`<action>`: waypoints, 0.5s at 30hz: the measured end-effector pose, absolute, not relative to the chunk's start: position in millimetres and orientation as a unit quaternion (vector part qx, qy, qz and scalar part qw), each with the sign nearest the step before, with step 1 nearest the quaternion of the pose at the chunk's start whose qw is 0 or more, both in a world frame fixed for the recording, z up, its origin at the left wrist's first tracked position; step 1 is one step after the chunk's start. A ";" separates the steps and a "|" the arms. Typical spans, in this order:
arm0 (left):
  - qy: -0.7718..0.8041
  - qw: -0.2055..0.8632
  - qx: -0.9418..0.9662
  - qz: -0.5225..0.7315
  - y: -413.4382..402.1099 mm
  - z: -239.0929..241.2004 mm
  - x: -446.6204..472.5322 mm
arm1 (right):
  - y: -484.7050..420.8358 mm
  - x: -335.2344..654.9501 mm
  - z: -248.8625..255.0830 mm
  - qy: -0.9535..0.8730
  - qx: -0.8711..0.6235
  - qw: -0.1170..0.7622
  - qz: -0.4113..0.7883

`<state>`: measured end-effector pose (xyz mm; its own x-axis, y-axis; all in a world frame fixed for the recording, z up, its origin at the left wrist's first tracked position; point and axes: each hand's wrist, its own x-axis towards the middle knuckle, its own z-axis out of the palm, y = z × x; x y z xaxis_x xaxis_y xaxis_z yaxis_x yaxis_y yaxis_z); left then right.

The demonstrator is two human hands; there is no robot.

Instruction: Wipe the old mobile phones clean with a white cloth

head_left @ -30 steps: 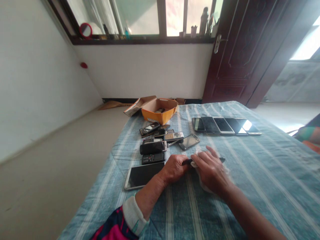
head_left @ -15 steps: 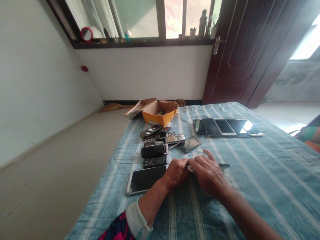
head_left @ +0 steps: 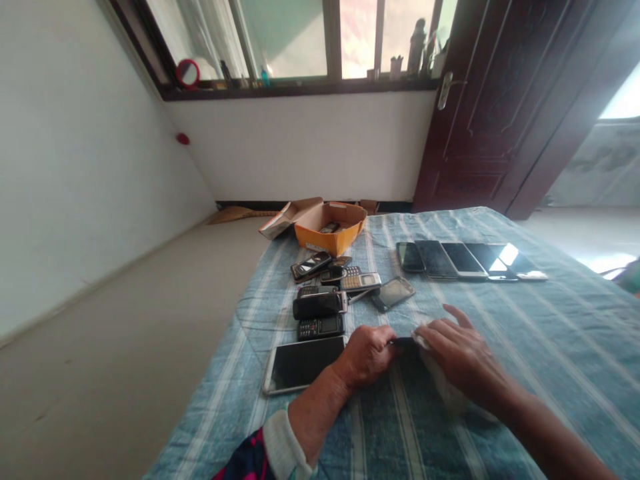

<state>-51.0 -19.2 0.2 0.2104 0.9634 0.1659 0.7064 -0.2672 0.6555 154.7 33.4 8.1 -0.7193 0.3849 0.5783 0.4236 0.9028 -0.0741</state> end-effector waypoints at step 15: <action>0.545 0.197 0.763 0.287 -16.8 -8.0 -53.5 | 24.8 122.5 17.8 -0.938 -0.218 0.268 -0.035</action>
